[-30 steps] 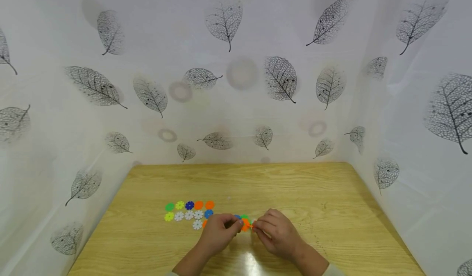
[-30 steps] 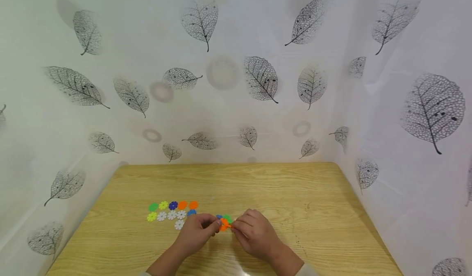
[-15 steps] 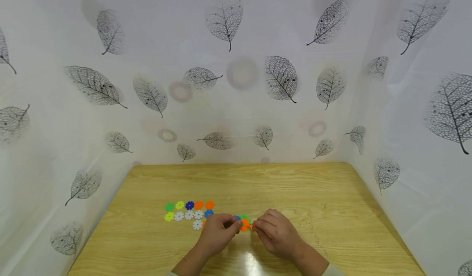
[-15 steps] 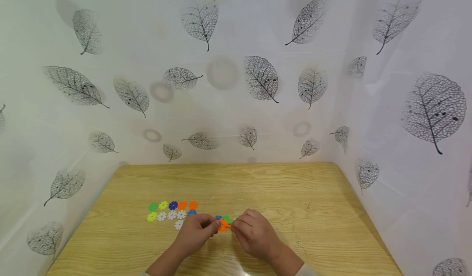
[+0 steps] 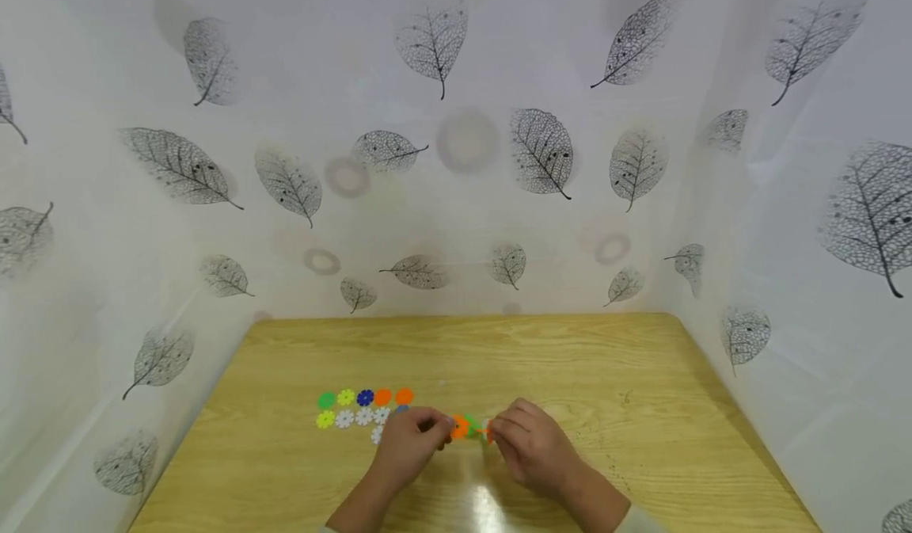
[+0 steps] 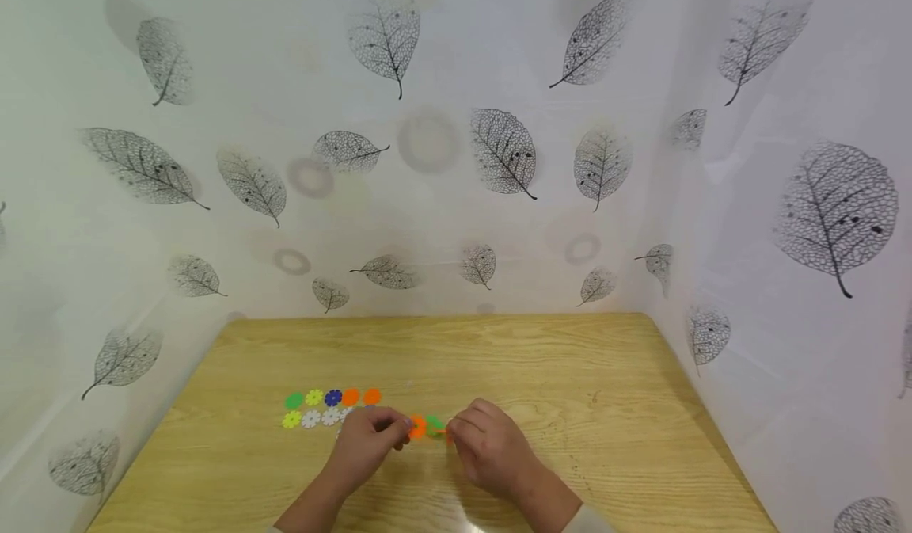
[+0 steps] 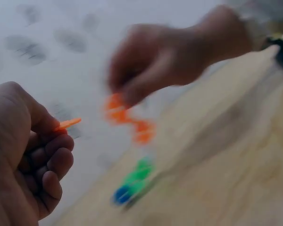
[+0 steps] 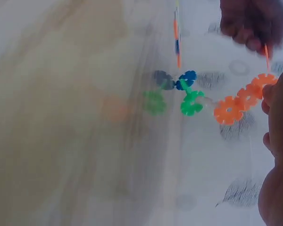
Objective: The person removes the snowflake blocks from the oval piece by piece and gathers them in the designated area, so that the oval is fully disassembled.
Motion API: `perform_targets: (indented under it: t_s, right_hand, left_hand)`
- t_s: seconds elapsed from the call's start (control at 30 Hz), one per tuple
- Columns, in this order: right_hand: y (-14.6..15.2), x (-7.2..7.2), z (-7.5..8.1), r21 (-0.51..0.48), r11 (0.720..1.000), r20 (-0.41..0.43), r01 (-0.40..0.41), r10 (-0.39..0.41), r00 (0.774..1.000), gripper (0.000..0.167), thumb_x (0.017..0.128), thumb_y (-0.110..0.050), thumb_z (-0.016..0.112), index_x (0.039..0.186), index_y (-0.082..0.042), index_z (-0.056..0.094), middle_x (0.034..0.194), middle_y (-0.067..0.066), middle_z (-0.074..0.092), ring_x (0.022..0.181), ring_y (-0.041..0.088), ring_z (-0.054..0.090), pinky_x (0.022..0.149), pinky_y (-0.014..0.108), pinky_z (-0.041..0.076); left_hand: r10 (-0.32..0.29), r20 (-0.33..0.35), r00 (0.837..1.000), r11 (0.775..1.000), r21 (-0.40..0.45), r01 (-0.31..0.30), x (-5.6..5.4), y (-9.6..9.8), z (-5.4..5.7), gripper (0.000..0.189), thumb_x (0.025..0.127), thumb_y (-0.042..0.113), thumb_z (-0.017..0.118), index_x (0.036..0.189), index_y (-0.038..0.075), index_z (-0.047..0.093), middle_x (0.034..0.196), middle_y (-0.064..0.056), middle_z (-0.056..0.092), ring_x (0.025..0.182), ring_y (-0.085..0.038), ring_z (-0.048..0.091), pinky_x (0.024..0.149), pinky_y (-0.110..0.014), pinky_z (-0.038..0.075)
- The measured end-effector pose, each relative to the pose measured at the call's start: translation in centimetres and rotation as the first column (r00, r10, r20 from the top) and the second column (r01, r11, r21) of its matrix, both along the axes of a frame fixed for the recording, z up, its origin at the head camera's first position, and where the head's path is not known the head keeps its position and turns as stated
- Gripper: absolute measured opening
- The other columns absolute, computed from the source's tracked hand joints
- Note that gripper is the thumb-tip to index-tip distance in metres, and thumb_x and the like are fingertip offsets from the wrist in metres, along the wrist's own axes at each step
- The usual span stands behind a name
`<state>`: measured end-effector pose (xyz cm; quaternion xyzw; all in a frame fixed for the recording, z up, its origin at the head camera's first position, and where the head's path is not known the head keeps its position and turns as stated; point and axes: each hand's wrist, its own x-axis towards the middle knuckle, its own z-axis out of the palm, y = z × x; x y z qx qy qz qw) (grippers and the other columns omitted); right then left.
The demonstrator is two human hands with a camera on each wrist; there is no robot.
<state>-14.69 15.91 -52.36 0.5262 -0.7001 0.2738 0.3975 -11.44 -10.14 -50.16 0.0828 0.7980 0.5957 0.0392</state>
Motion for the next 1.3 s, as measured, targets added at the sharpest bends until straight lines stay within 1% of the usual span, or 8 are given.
perform_targets:
  t_s: [0.1,0.27,0.4,0.53,0.73,1.0,1.17,1.3]
  right_hand:
    - [1.3,-0.2,-0.4,-0.042,0.999,0.043,0.032,-0.030,0.999,0.018,0.102,-0.009,0.063,0.091,-0.001,0.074,0.087,0.005,0.073,0.075,0.015,0.064,0.070,0.021,0.053]
    - [2.4,-0.8,-0.7,-0.031,0.998,0.095,0.061,-0.058,0.994,0.011,0.100,-0.008,0.067,0.095,-0.001,0.075,0.091,0.005,0.074,0.079,0.016,0.065,0.071,0.024,0.054]
    - [2.6,-0.9,-0.9,-0.027,0.999,0.072,0.040,-0.038,0.997,0.009,0.098,-0.007,0.069,0.096,-0.001,0.075,0.093,0.006,0.074,0.079,0.016,0.065,0.071,0.023,0.053]
    - [2.6,-0.8,-0.9,-0.044,0.998,0.053,0.047,-0.045,0.998,0.014,0.101,-0.010,0.067,0.096,0.000,0.075,0.093,0.006,0.073,0.078,0.016,0.064,0.070,0.022,0.052]
    - [2.5,-0.8,-0.7,-0.036,0.998,0.061,0.046,-0.044,0.997,0.012,0.100,-0.010,0.068,0.097,0.000,0.075,0.093,0.006,0.073,0.078,0.016,0.064,0.070,0.023,0.052]
    - [2.3,-0.6,-0.6,-0.023,0.999,0.082,0.048,-0.046,0.996,0.011,0.101,-0.010,0.068,0.098,-0.002,0.075,0.093,0.004,0.073,0.079,0.014,0.064,0.071,0.023,0.052]
    - [2.2,-0.6,-0.4,-0.019,0.999,0.076,0.042,-0.040,0.996,0.011,0.101,-0.010,0.068,0.097,-0.002,0.075,0.092,0.003,0.072,0.079,0.014,0.063,0.071,0.023,0.052]
    - [2.0,-0.7,-0.3,-0.021,0.999,0.063,0.037,-0.035,0.997,0.013,0.101,-0.011,0.067,0.096,-0.002,0.075,0.091,0.004,0.072,0.078,0.014,0.063,0.071,0.022,0.052]
  left_hand:
    - [0.051,0.008,0.999,0.999,0.011,-0.051,-0.2,-1.9,0.6,0.021,0.098,0.024,0.073,0.086,0.007,0.078,0.082,-0.011,0.073,0.074,-0.023,0.068,0.065,-0.033,0.057]
    - [0.051,0.037,0.998,0.999,-0.002,-0.051,-0.4,-4.1,0.8,0.025,0.099,0.032,0.072,0.091,0.008,0.078,0.093,-0.019,0.073,0.082,-0.029,0.069,0.072,-0.042,0.059]
    - [0.136,0.089,0.987,0.991,-0.001,-0.136,-0.2,-5.2,0.1,0.025,0.096,0.033,0.076,0.094,0.008,0.078,0.093,-0.015,0.074,0.082,-0.023,0.070,0.077,-0.045,0.060]
    - [0.207,0.095,0.974,0.978,-0.030,-0.205,-0.1,-6.4,-0.5,0.025,0.093,0.035,0.079,0.097,0.010,0.079,0.094,-0.009,0.076,0.083,-0.020,0.069,0.076,-0.041,0.059]
    - [0.256,0.086,0.963,0.965,-0.079,-0.250,-0.1,-7.8,-1.0,0.019,0.092,0.031,0.081,0.095,0.012,0.080,0.093,-0.003,0.076,0.083,-0.018,0.067,0.070,-0.031,0.057]
    - [0.317,0.100,0.943,0.942,-0.151,-0.301,-0.3,-9.4,-1.9,0.017,0.093,0.026,0.080,0.098,0.010,0.079,0.091,-0.001,0.076,0.086,-0.021,0.070,0.072,-0.031,0.059]
    - [0.351,0.085,0.932,0.920,-0.218,-0.327,-0.5,-10.4,-2.4,0.015,0.093,0.023,0.079,0.100,0.010,0.079,0.090,0.000,0.075,0.083,-0.018,0.069,0.069,-0.028,0.058]
    - [0.372,0.052,0.927,0.893,-0.293,-0.341,-0.5,-11.0,-2.7,0.014,0.092,0.021,0.079,0.100,0.010,0.079,0.089,0.002,0.074,0.083,-0.015,0.067,0.070,-0.027,0.055]
